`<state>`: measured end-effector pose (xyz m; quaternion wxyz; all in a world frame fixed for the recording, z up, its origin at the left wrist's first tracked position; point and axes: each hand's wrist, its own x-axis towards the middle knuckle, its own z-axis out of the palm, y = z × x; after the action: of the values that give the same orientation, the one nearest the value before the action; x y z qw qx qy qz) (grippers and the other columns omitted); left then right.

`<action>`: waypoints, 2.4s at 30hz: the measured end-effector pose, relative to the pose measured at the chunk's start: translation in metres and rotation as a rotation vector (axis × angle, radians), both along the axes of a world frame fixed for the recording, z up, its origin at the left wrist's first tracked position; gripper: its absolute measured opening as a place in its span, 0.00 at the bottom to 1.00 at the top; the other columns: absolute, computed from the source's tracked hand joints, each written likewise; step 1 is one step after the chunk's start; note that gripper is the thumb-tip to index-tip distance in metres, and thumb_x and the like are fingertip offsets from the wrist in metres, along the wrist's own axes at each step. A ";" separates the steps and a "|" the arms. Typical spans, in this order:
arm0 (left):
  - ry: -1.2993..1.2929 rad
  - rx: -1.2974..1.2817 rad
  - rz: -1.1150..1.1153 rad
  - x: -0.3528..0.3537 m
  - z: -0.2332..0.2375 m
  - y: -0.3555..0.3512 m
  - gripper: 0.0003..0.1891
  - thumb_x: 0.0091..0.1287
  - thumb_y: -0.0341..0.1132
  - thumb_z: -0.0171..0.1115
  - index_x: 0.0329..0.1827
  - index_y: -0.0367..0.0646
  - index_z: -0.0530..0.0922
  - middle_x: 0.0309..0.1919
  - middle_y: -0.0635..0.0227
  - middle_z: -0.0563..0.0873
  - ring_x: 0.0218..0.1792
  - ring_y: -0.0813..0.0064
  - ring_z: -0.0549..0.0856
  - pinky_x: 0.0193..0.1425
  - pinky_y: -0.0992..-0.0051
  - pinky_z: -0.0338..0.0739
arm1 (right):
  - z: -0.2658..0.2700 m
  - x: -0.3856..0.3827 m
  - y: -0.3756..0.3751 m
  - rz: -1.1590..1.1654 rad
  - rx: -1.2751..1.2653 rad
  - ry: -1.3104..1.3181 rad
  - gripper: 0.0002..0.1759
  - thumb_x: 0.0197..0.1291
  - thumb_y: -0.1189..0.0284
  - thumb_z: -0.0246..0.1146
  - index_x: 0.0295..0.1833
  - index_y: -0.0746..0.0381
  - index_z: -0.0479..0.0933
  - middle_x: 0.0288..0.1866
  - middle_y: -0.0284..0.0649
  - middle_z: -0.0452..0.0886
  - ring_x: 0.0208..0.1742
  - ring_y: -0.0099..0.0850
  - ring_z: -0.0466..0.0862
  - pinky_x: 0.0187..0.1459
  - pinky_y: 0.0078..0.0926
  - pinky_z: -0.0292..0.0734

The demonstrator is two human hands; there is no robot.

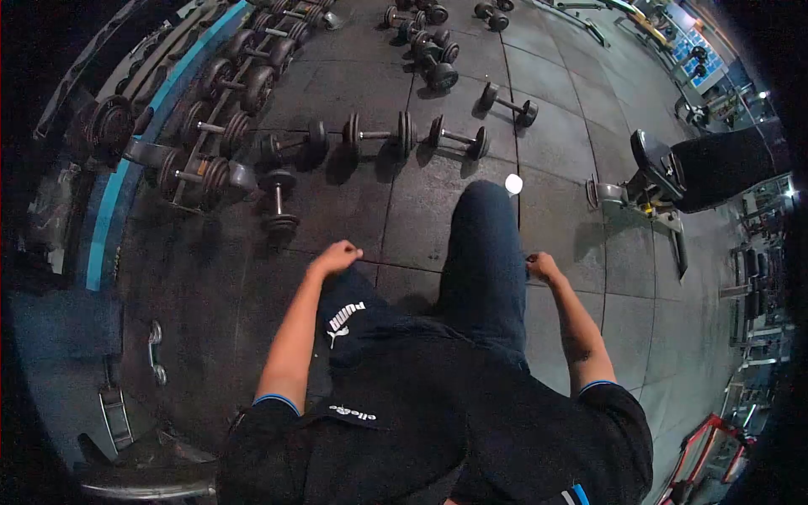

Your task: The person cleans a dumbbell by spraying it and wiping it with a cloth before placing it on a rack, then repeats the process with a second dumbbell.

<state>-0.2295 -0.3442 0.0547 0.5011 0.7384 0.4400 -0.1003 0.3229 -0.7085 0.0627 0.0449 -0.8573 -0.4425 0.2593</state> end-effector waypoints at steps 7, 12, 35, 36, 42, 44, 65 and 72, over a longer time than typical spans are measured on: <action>-0.486 -0.320 0.094 0.033 0.244 0.011 0.25 0.76 0.52 0.61 0.70 0.53 0.74 0.61 0.69 0.86 0.62 0.72 0.83 0.62 0.66 0.77 | -0.067 0.019 -0.048 -0.154 -0.164 0.008 0.25 0.58 0.54 0.72 0.50 0.66 0.86 0.49 0.55 0.89 0.54 0.53 0.88 0.53 0.46 0.83; -0.789 0.059 0.049 0.021 0.417 0.038 0.29 0.81 0.55 0.51 0.73 0.43 0.71 0.60 0.61 0.86 0.63 0.68 0.84 0.67 0.61 0.79 | -0.065 0.006 -0.027 -0.099 -0.018 0.117 0.29 0.56 0.55 0.75 0.49 0.71 0.84 0.50 0.58 0.88 0.55 0.55 0.87 0.54 0.48 0.82; 0.169 0.419 -0.655 0.232 0.408 0.070 0.30 0.72 0.47 0.65 0.72 0.39 0.73 0.56 0.50 0.86 0.60 0.49 0.83 0.66 0.53 0.75 | -0.142 -0.019 -0.006 -0.252 -0.539 0.127 0.31 0.58 0.61 0.75 0.64 0.60 0.73 0.64 0.50 0.81 0.68 0.50 0.80 0.61 0.53 0.81; 0.187 0.434 -0.677 0.234 0.398 0.070 0.29 0.73 0.47 0.65 0.71 0.39 0.73 0.55 0.51 0.87 0.60 0.50 0.84 0.65 0.53 0.76 | -0.135 -0.019 -0.001 -0.254 -0.548 0.125 0.30 0.58 0.63 0.73 0.64 0.60 0.73 0.63 0.51 0.82 0.67 0.51 0.81 0.62 0.53 0.81; 0.228 0.462 -0.792 0.243 0.337 0.087 0.29 0.73 0.49 0.63 0.69 0.38 0.74 0.52 0.52 0.87 0.56 0.50 0.85 0.62 0.55 0.76 | -0.114 -0.031 0.023 -0.254 -0.680 -0.079 0.19 0.77 0.60 0.51 0.60 0.59 0.77 0.69 0.49 0.77 0.71 0.46 0.77 0.65 0.61 0.72; 0.094 0.432 -0.776 0.243 0.326 0.098 0.29 0.73 0.49 0.63 0.70 0.38 0.74 0.51 0.53 0.86 0.56 0.50 0.85 0.61 0.53 0.76 | -0.102 -0.058 0.021 0.003 -0.521 -0.491 0.26 0.80 0.57 0.41 0.59 0.60 0.81 0.64 0.53 0.81 0.66 0.49 0.81 0.62 0.59 0.75; 0.254 0.459 -0.416 0.193 0.348 0.178 0.32 0.72 0.49 0.63 0.75 0.43 0.73 0.52 0.57 0.83 0.57 0.63 0.81 0.65 0.59 0.71 | -0.098 -0.114 0.802 0.590 0.036 -0.059 0.14 0.63 0.68 0.63 0.50 0.63 0.86 0.54 0.51 0.88 0.56 0.48 0.89 0.54 0.48 0.86; 0.274 0.551 -0.338 0.175 0.355 0.165 0.36 0.68 0.52 0.66 0.77 0.48 0.71 0.59 0.57 0.82 0.61 0.60 0.81 0.68 0.53 0.72 | -0.107 -0.116 0.780 0.603 0.087 -0.072 0.19 0.56 0.62 0.70 0.46 0.64 0.85 0.49 0.52 0.89 0.52 0.51 0.89 0.53 0.46 0.86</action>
<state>-0.0548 -0.1795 0.4099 0.1958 0.8879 0.3852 -0.1575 0.2070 0.0720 -0.0446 -0.0131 -0.6933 -0.6889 0.2110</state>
